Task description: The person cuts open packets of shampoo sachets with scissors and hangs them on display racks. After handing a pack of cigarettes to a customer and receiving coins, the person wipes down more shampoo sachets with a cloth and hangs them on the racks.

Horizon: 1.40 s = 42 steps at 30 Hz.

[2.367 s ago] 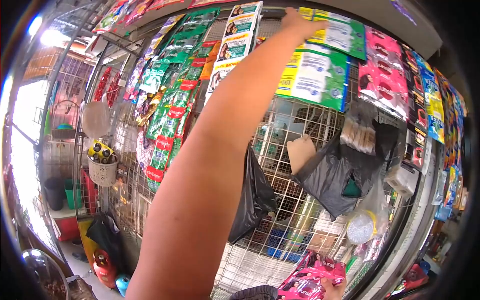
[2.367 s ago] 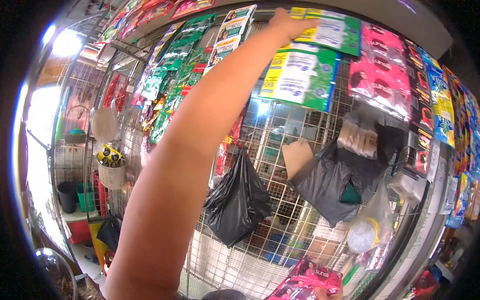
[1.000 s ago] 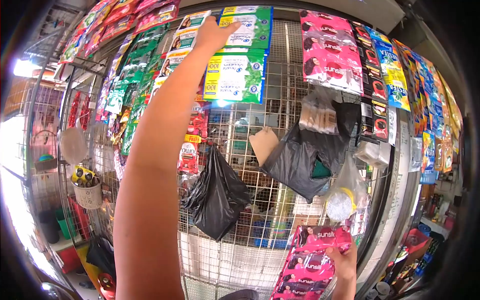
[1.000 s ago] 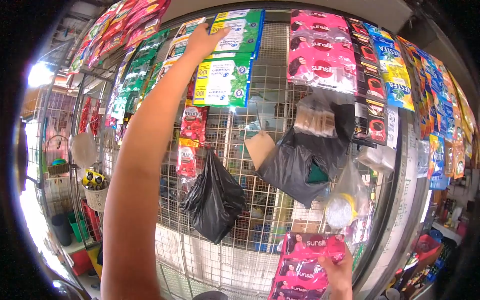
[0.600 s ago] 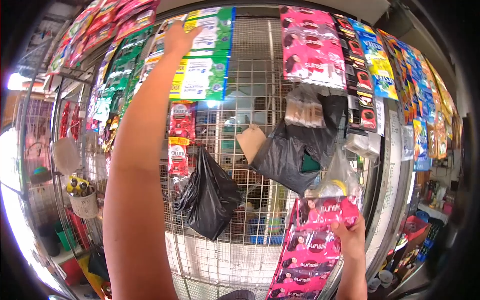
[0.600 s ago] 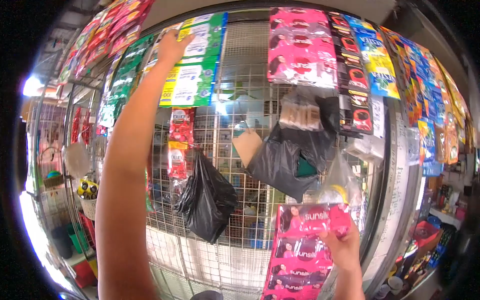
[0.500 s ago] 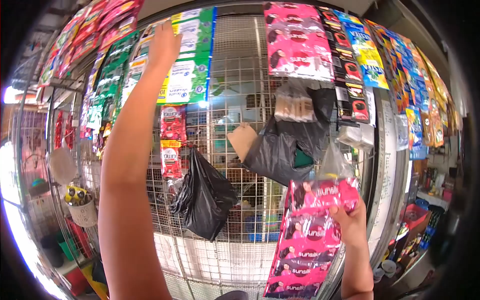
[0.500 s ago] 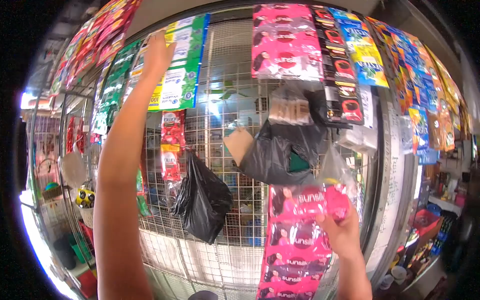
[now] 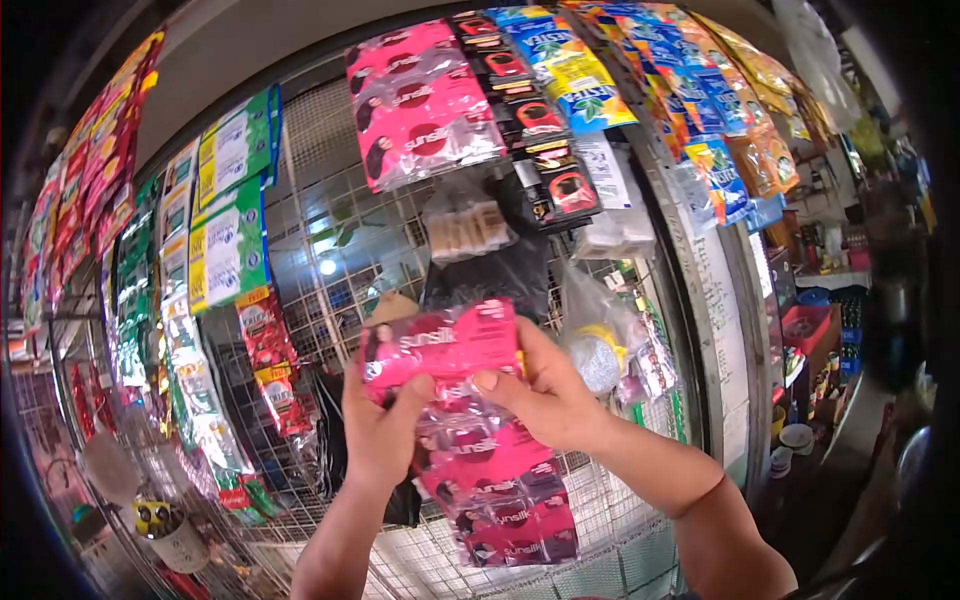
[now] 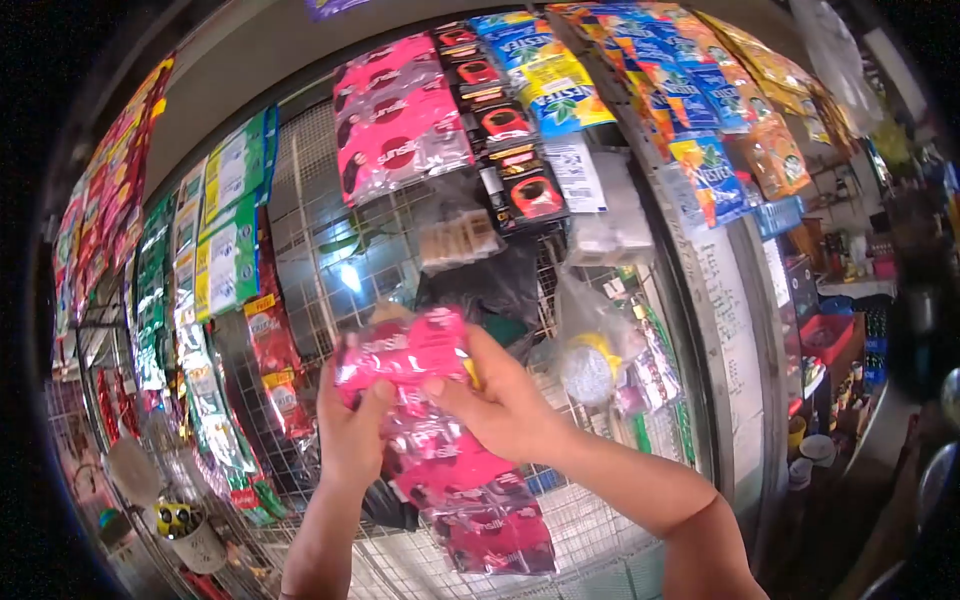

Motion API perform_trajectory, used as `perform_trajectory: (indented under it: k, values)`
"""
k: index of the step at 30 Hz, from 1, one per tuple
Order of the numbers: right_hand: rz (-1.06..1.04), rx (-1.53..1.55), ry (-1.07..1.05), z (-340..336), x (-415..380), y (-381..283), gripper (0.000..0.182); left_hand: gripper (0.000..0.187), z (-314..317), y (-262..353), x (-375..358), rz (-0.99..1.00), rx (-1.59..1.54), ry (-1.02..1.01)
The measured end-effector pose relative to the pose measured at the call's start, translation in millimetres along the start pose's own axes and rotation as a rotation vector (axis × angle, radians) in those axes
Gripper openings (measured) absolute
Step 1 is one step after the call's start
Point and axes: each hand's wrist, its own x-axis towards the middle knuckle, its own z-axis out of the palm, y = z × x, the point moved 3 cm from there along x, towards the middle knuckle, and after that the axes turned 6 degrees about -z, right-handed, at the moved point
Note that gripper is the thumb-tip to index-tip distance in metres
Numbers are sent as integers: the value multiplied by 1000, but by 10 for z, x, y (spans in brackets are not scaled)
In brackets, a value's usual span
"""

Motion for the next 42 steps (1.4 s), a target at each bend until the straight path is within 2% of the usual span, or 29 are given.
perform_trajectory:
  k: [1, 4, 5, 6, 7, 10, 12, 13, 14, 16, 17, 18, 20, 21, 22, 23, 24, 26, 29, 30, 33, 34, 36, 38, 39, 40, 41, 42]
  values:
    - [22, 78, -10, 24, 15, -62, 52, 54, -6, 0, 60, 137, -9, 86]
    - [56, 231, -66, 26, 70, 11, 54, 48, -93, 182, 289, 316, -18, 191]
    - [64, 68, -121, 15, 53, 25, 53, 46, -137, 255, 367, 358, -21, 190]
    - [68, 68, -124, 36, 57, 4, 53, 43, -165, 328, 431, 400, -22, 196]
    - [71, 78, -142, 82, 76, -28, 51, 40, -185, 386, 484, 425, -1, 285]
    - [29, 140, -169, 160, 158, -31, 50, 42, -360, 494, 666, 456, -31, 267]
    - [-59, -8, -199, 239, 216, -99, 51, 39, -374, 552, 703, 455, -38, 310]
    - [5, -74, -215, 207, 231, -20, 41, 36, -401, 587, 710, 488, 72, 321]
    - [25, -62, -233, 233, 222, -3, 41, 34, -435, 618, 727, 520, 183, 335]
    - [26, 64, -266, 337, 192, 3, 44, 38, -543, 687, 747, 527, 436, 517]
    - [119, 23, -264, 376, 197, 0, 58, 40, -597, 715, 792, 569, 444, 535]
    - [44, -41, -281, 378, 202, 84, 52, 38, -606, 812, 799, 640, 470, 561]
    - [112, -286, -468, 406, 233, 49, 41, 36, -563, 990, 781, 531, 281, 511]
    - [129, -390, -464, 398, 282, 10, 31, 37, -607, 1025, 878, 616, 245, 483]
    - [21, -569, -474, 406, 353, -96, 26, 39, -647, 1073, 957, 715, 205, 443]
    - [22, -693, -463, 348, 466, -133, 24, 39, -715, 1100, 968, 735, 208, 447]
    - [13, -827, -438, 284, 629, -197, 23, 42, -818, 1192, 948, 829, 499, 788]
    - [-530, -1120, -292, 352, 995, -669, 19, 54, -989, 1521, 878, 698, 863, 991]
    - [-1216, -1272, 118, 508, 1375, -1333, 20, 51, -1212, 1620, 700, 1115, 403, 763]
    - [-1442, -1331, 224, 556, 1492, -1483, 18, 49, -1142, 1686, 673, 1174, -82, 484]
    - [-1800, -1184, 350, 624, 2151, -1782, 18, 49, -1050, 1744, 723, 1096, -81, 545]
    - [-1894, -1201, 435, 599, 2309, -1814, 14, 50, -1022, 1770, 733, 1060, -76, 583]
    - [-1898, -1128, 376, 509, 2544, -1764, 15, 49, -895, 1776, 765, 1034, 94, 781]
    - [-1846, -1038, 238, 491, 2589, -1601, 23, 45, -970, 1605, 810, 1209, 525, 904]
    - [-1813, -1105, 160, 494, 2603, -1506, 25, 38, -965, 1490, 777, 1231, 749, 990]
    - [-1777, -1173, 81, 486, 2611, -1402, 27, 30, -879, 1351, 674, 1171, 746, 938]
    - [-1634, -1208, -29, 500, 2627, -1240, 27, 23, -844, 1202, 564, 1099, 831, 824]
    - [-1743, -1268, -25, 495, 2652, -1124, 25, 14, -800, 1058, 483, 1042, 752, 650]
